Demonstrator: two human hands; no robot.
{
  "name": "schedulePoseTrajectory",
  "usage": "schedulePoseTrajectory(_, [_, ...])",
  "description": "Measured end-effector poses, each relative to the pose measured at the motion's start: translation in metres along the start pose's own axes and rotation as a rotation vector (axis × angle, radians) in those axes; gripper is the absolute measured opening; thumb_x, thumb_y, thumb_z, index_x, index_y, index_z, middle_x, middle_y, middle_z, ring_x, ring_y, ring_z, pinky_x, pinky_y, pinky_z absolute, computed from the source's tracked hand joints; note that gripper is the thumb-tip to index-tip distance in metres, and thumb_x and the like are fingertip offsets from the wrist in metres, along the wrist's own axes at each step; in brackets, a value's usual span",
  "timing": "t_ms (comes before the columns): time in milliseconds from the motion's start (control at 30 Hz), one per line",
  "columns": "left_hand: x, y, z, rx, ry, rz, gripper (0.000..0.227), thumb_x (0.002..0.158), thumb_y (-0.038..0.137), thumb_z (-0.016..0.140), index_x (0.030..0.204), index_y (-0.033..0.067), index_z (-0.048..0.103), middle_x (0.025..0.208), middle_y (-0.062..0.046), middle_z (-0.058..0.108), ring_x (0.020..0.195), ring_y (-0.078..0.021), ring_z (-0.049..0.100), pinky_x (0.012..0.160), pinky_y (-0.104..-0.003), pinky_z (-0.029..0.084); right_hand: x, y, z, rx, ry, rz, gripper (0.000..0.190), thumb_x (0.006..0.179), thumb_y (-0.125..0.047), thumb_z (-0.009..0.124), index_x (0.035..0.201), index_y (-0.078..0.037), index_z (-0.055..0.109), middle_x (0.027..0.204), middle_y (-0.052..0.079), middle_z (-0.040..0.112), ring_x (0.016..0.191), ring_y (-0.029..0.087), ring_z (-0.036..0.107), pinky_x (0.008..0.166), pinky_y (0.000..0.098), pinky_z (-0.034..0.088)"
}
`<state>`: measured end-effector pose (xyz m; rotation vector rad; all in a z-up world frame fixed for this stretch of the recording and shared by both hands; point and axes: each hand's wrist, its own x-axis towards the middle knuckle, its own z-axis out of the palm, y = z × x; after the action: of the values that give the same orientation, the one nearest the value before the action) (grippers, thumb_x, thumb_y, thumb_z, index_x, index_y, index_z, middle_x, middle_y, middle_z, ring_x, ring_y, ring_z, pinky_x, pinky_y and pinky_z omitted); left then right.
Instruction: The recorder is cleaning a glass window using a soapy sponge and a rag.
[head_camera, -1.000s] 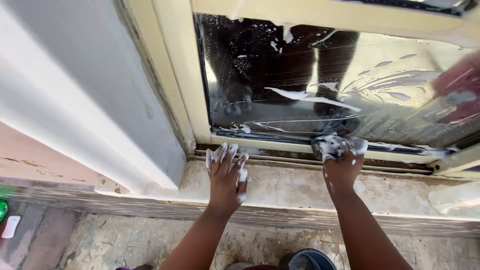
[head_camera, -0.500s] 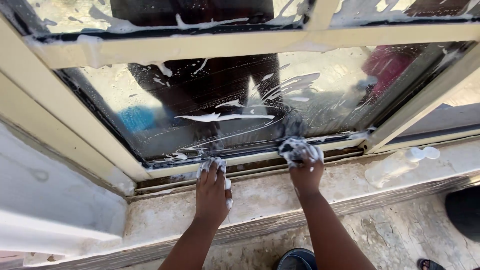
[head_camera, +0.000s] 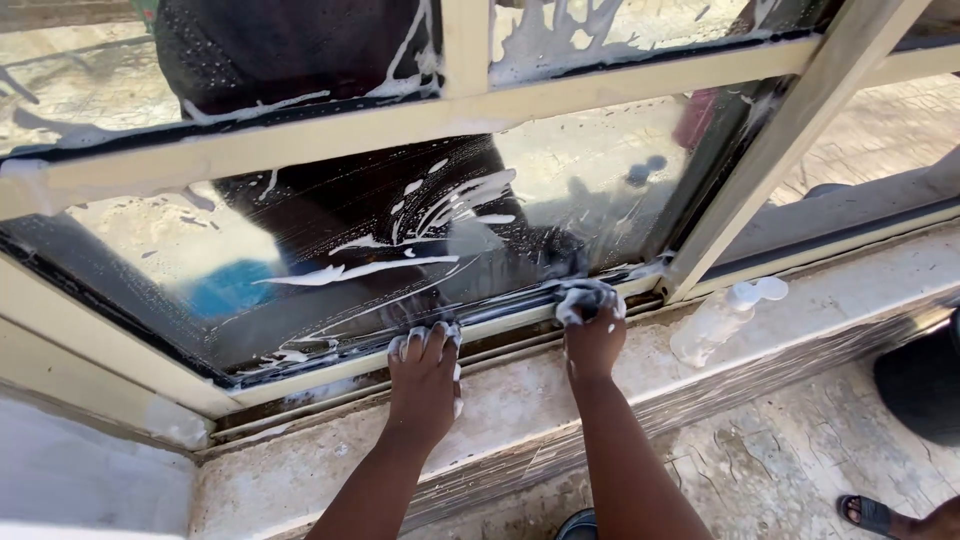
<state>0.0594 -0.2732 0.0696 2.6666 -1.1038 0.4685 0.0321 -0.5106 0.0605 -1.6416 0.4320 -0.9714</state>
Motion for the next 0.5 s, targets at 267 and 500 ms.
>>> schedulePoseTrajectory(267, [0.031, 0.013, 0.024, -0.001, -0.039, 0.095, 0.060, 0.069, 0.016, 0.075, 0.127, 0.0051, 0.063, 0.145, -0.013, 0.046, 0.130, -0.0310, 0.041, 0.107, -0.060, 0.031, -0.081, 0.135, 0.052, -0.766, -0.095, -0.371, 0.057, 0.084, -0.015, 0.064, 0.139, -0.003, 0.062, 0.126, 0.026, 0.068, 0.118, 0.047, 0.058, 0.098, 0.0495, 0.047])
schedulePoseTrajectory(500, [0.068, 0.051, 0.022, -0.059, -0.111, 0.214, 0.050, 0.074, 0.010, 0.070, 0.124, 0.0043, 0.065, 0.149, -0.012, 0.045, 0.132, -0.0327, 0.041, 0.105, -0.058, 0.032, 0.053, 0.119, -0.038, -0.804, 0.230, 0.042, 0.053, 0.086, -0.025, 0.071, 0.133, -0.004, 0.065, 0.118, 0.023, 0.068, 0.116, 0.042, 0.059, 0.101, 0.0532, 0.047])
